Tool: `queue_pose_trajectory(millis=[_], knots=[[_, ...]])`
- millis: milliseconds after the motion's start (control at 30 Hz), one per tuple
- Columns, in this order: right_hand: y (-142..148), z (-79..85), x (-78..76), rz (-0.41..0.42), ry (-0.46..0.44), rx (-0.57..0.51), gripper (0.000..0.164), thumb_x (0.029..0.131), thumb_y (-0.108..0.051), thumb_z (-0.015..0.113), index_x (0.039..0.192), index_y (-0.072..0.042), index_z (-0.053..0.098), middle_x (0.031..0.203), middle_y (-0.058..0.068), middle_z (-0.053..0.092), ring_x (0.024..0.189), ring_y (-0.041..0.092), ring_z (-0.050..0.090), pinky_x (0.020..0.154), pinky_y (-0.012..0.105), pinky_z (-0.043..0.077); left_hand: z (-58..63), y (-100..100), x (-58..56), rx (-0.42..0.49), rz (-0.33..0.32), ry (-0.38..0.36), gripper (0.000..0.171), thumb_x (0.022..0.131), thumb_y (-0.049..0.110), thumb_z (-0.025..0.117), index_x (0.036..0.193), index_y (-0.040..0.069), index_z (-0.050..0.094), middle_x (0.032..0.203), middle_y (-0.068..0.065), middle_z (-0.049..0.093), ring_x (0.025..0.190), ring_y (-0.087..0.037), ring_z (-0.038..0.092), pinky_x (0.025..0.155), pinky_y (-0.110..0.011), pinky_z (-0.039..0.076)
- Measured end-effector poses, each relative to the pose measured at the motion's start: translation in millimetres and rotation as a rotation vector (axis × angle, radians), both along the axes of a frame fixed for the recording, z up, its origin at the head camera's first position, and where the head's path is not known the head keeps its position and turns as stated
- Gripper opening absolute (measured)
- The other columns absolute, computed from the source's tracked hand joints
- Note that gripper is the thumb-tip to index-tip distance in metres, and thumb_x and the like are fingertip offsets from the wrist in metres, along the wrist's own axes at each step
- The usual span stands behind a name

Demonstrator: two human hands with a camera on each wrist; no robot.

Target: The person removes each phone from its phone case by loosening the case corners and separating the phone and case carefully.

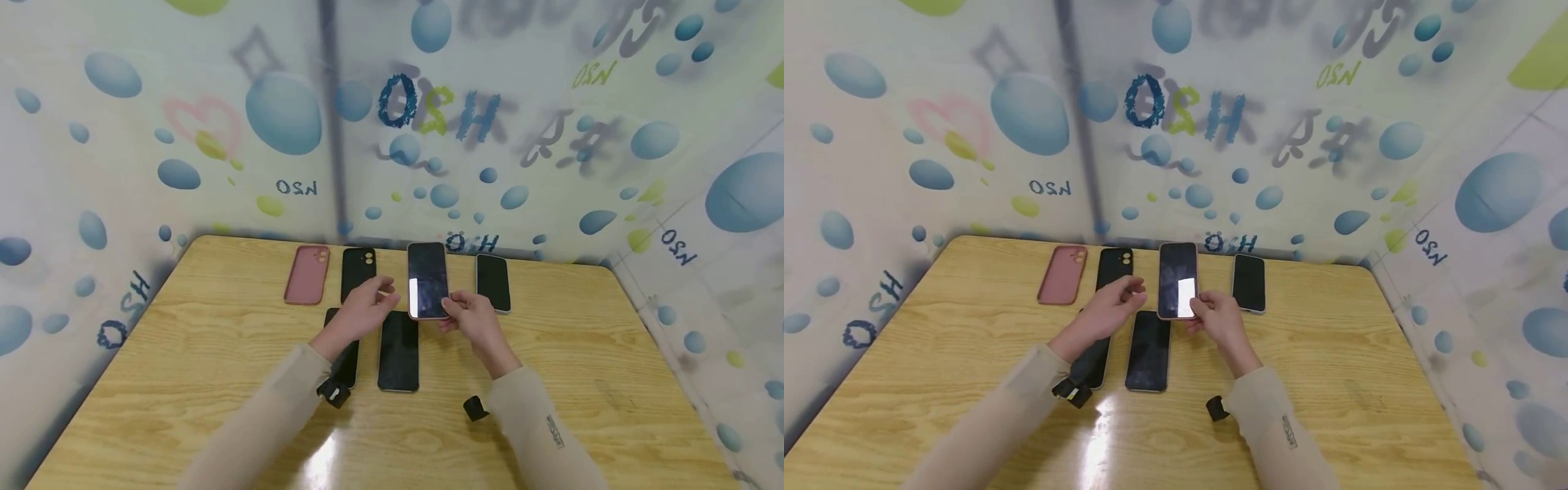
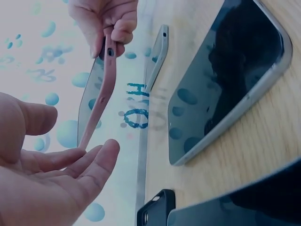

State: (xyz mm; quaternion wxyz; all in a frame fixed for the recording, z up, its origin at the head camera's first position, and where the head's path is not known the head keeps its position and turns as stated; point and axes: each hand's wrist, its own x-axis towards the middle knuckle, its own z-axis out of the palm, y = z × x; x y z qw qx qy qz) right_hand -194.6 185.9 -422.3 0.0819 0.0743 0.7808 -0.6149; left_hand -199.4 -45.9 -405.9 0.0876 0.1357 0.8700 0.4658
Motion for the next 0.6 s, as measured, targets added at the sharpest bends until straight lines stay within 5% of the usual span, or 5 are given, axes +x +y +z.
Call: queue_pose_trajectory(millis=[300, 600], knots=[[-11, 0.8, 8.3, 0.043, 0.049, -0.076, 0.025, 0.105, -0.006, 0.057, 0.119, 0.014, 0.062, 0.089, 0.021, 0.075, 0.062, 0.016, 0.070, 0.069, 0.031, 0.063, -8.6, 11, 1.7, -0.001, 0.045, -0.066, 0.047, 0.108, 0.024, 0.056, 0.147, -0.002, 0.051, 0.135, -0.019, 0.064, 0.118, -0.033, 0.064, 0.098, -0.049, 0.054], [-14, 5.7, 11.0, 0.077, 0.058, -0.144, 0.025, 0.106, -0.005, 0.055, 0.119, 0.016, 0.060, 0.088, 0.019, 0.074, 0.062, 0.015, 0.069, 0.068, 0.029, 0.062, -8.0, 22, 2.3, 0.244, 0.043, -0.119, 0.031, 0.106, 0.008, 0.058, 0.134, -0.004, 0.058, 0.114, -0.019, 0.072, 0.089, -0.026, 0.072, 0.084, -0.044, 0.061]])
